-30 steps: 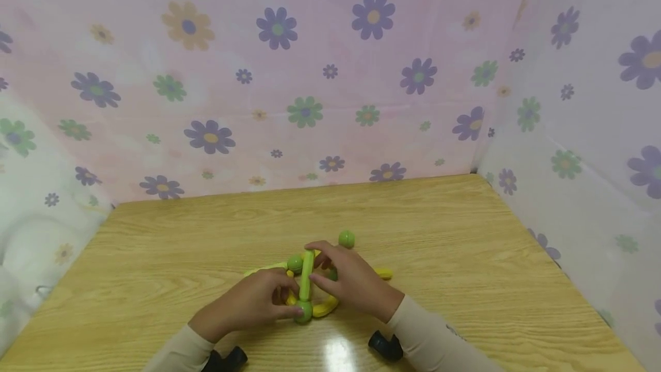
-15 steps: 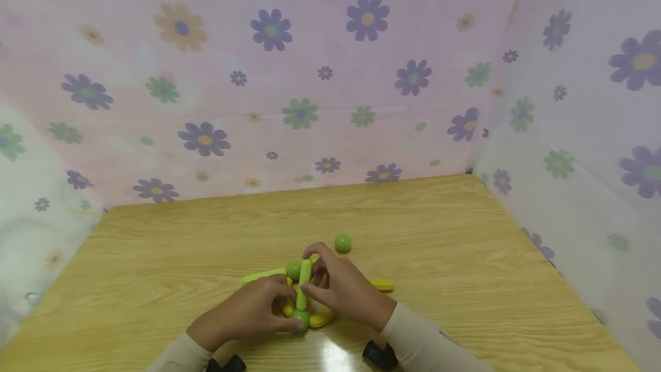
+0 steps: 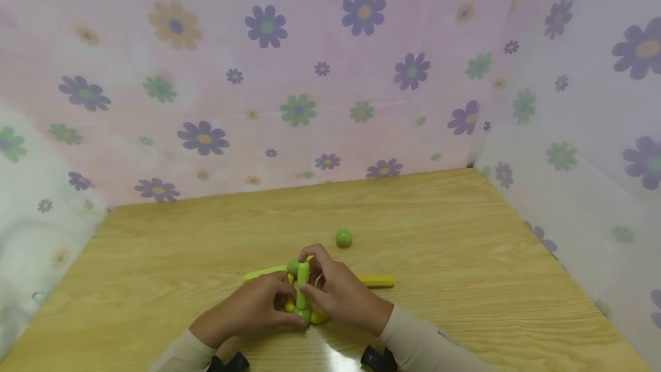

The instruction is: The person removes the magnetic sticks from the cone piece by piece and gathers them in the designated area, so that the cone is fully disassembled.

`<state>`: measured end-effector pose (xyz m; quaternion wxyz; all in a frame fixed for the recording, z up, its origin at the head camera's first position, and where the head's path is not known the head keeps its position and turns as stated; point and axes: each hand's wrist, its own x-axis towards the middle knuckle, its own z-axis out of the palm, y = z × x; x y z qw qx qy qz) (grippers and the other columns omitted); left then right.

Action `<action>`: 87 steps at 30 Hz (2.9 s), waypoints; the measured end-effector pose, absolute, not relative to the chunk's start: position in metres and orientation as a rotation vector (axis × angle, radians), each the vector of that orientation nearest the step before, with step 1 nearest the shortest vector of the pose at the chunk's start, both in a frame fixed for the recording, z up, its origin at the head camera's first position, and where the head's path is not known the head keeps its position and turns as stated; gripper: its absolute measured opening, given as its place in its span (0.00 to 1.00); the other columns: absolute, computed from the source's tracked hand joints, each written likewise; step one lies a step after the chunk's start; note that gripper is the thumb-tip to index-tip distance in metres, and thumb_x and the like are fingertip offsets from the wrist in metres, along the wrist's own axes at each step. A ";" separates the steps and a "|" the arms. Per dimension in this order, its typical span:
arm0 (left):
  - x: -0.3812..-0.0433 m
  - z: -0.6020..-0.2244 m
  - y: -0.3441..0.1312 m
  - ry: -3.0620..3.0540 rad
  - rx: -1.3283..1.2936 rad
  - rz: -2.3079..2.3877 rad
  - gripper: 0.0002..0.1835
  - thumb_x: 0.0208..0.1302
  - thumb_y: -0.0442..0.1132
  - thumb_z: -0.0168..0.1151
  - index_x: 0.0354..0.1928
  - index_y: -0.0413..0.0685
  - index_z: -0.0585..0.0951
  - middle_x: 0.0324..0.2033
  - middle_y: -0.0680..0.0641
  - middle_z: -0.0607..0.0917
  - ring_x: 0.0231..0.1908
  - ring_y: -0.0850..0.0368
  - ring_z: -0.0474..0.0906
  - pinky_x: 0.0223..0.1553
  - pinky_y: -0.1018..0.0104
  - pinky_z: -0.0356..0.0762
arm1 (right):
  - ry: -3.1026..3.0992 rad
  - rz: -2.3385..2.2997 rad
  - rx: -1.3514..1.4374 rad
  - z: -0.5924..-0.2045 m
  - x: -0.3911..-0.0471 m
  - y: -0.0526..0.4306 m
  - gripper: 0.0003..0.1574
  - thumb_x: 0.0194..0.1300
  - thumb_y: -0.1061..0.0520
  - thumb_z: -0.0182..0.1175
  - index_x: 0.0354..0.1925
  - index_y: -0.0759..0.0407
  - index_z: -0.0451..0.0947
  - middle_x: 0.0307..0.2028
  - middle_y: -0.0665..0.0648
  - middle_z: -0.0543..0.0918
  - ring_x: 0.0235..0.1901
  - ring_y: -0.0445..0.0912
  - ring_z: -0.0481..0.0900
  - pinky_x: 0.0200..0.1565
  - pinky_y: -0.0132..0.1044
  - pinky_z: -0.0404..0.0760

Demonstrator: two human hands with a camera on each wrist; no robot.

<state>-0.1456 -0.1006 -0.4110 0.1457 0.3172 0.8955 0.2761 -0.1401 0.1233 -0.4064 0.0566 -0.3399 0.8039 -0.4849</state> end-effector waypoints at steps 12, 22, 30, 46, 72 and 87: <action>-0.144 -0.413 -0.103 2.565 0.837 0.834 0.21 0.52 0.62 0.72 0.39 0.55 0.90 0.28 0.62 0.75 0.27 0.69 0.68 0.28 0.75 0.71 | 2.593 -1.755 -1.083 -0.389 -0.144 0.133 0.25 0.72 0.66 0.57 0.62 0.60 0.59 0.42 0.57 0.82 0.40 0.42 0.81 0.46 0.35 0.82; -0.145 -0.417 -0.101 2.565 0.827 0.834 0.19 0.51 0.63 0.73 0.39 0.60 0.89 0.28 0.63 0.75 0.28 0.69 0.68 0.29 0.75 0.71 | 2.730 -1.794 -0.664 -0.376 -0.171 0.196 0.31 0.78 0.60 0.49 0.74 0.54 0.53 0.50 0.68 0.73 0.36 0.44 0.83 0.33 0.39 0.85; -0.145 -0.414 -0.102 2.580 0.818 0.822 0.20 0.52 0.63 0.72 0.39 0.59 0.90 0.27 0.62 0.75 0.27 0.69 0.67 0.29 0.75 0.70 | 2.776 -1.444 -0.384 -0.395 -0.198 0.244 0.35 0.79 0.55 0.49 0.77 0.52 0.50 0.54 0.71 0.71 0.33 0.53 0.82 0.29 0.45 0.84; -0.147 -0.418 -0.102 2.579 0.837 0.852 0.20 0.51 0.63 0.73 0.39 0.59 0.90 0.26 0.61 0.75 0.26 0.69 0.67 0.27 0.76 0.70 | 2.827 -0.947 -0.327 -0.416 -0.213 0.272 0.40 0.70 0.59 0.61 0.73 0.68 0.59 0.50 0.71 0.79 0.44 0.56 0.82 0.33 0.39 0.81; -0.147 -0.408 -0.099 2.697 0.867 0.815 0.20 0.63 0.63 0.64 0.45 0.59 0.87 0.24 0.63 0.75 0.22 0.70 0.67 0.24 0.74 0.69 | 3.057 -1.002 -0.704 -0.397 -0.179 0.227 0.13 0.73 0.54 0.60 0.53 0.56 0.81 0.35 0.46 0.77 0.31 0.37 0.70 0.31 0.32 0.72; -0.154 -0.402 -0.044 3.014 1.059 0.473 0.23 0.67 0.59 0.62 0.59 0.60 0.81 0.41 0.55 0.86 0.27 0.72 0.78 0.21 0.79 0.66 | 2.718 -0.804 -0.985 -0.410 -0.161 0.208 0.17 0.65 0.55 0.68 0.52 0.52 0.83 0.41 0.43 0.78 0.39 0.35 0.73 0.41 0.32 0.78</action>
